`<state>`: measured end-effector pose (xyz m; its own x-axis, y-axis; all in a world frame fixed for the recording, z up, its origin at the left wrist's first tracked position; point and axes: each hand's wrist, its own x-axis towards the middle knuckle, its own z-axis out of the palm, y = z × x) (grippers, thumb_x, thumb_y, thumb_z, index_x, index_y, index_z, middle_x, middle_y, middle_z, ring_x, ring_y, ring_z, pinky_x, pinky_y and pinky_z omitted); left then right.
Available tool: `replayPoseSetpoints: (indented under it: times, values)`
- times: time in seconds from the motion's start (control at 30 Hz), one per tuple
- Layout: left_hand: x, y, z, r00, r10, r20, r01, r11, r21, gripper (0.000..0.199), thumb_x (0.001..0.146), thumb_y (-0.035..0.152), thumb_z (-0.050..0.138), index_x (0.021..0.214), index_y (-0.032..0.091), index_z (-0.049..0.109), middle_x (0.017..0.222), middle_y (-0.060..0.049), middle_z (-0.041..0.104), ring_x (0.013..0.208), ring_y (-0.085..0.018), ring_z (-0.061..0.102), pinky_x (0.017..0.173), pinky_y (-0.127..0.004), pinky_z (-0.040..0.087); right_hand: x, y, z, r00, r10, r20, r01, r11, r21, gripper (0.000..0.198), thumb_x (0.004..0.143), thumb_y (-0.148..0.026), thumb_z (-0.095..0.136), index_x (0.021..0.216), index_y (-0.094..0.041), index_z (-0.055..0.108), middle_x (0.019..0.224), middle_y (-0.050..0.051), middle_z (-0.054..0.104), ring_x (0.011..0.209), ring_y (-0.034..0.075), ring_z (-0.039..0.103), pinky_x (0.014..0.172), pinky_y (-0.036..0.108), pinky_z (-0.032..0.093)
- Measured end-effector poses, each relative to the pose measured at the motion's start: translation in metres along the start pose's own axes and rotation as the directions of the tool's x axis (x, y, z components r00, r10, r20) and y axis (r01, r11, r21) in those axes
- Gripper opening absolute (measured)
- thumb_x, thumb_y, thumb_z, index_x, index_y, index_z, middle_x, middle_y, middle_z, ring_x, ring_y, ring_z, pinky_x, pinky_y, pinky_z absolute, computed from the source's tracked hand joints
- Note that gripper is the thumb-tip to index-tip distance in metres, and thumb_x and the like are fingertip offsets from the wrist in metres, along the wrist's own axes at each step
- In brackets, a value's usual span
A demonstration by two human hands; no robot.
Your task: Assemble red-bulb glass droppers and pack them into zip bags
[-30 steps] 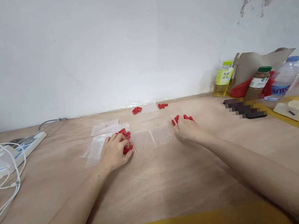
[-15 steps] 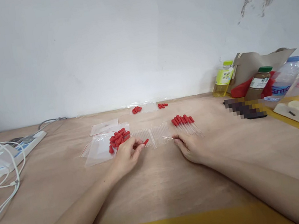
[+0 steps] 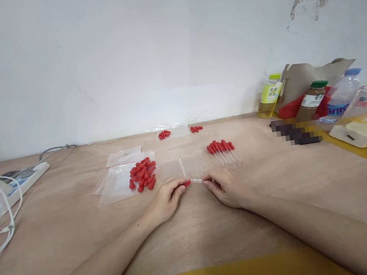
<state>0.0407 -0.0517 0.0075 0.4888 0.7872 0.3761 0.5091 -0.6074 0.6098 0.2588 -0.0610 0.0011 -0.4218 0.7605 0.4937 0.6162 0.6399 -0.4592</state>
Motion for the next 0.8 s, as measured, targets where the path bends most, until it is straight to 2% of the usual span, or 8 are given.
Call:
replayPoseSetpoints:
  times: [0.2, 0.5, 0.67, 0.8]
  values:
    - [0.0003, 0.0043, 0.0021, 0.999, -0.031, 0.012, 0.031, 0.999, -0.023, 0.025, 0.09, 0.028, 0.038, 0.103, 0.019, 0.057, 0.096, -0.004, 0.062, 0.088, -0.017, 0.056, 0.078, -0.03, 0.045, 0.0, -0.0027, 0.0, 1.0, 0.014, 0.027, -0.013, 1.0, -0.021, 0.017, 0.086, -0.022, 0.04, 0.084, -0.019, 0.056, 0.071, 0.0, 0.061, 0.065, 0.013, 0.052, 0.068, 0.027, 0.035]
    - [0.0002, 0.0068, 0.0041, 0.995, -0.094, 0.028, 0.096, 0.994, -0.051, 0.022, 0.086, 0.033, 0.045, 0.091, 0.018, 0.061, 0.083, -0.002, 0.063, 0.075, -0.015, 0.057, 0.066, -0.025, 0.044, -0.0019, -0.0035, 0.004, 0.998, -0.012, 0.056, 0.015, 0.999, -0.036, 0.017, 0.087, -0.024, 0.039, 0.081, -0.019, 0.055, 0.071, -0.001, 0.062, 0.064, 0.012, 0.052, 0.071, 0.029, 0.033]
    - [-0.0018, 0.006, 0.0026, 0.996, -0.063, 0.058, 0.068, 0.994, -0.082, 0.024, 0.088, 0.033, 0.042, 0.085, 0.017, 0.06, 0.075, 0.0, 0.06, 0.07, -0.013, 0.053, 0.063, -0.023, 0.042, -0.0012, 0.0009, 0.0022, 0.995, -0.042, 0.092, 0.043, 0.999, -0.016, 0.017, 0.086, -0.024, 0.043, 0.08, -0.02, 0.058, 0.072, -0.001, 0.064, 0.064, 0.012, 0.052, 0.071, 0.028, 0.032]
    - [-0.0032, 0.0078, 0.0011, 0.992, -0.028, 0.125, 0.038, 0.996, -0.077, 0.021, 0.088, 0.029, 0.043, 0.084, 0.017, 0.06, 0.077, 0.0, 0.06, 0.072, -0.013, 0.054, 0.066, -0.023, 0.041, 0.0007, 0.0054, -0.0003, 0.988, -0.085, 0.126, 0.089, 0.996, -0.026, 0.018, 0.086, -0.023, 0.044, 0.081, -0.021, 0.061, 0.073, -0.002, 0.065, 0.063, 0.011, 0.052, 0.072, 0.029, 0.029]
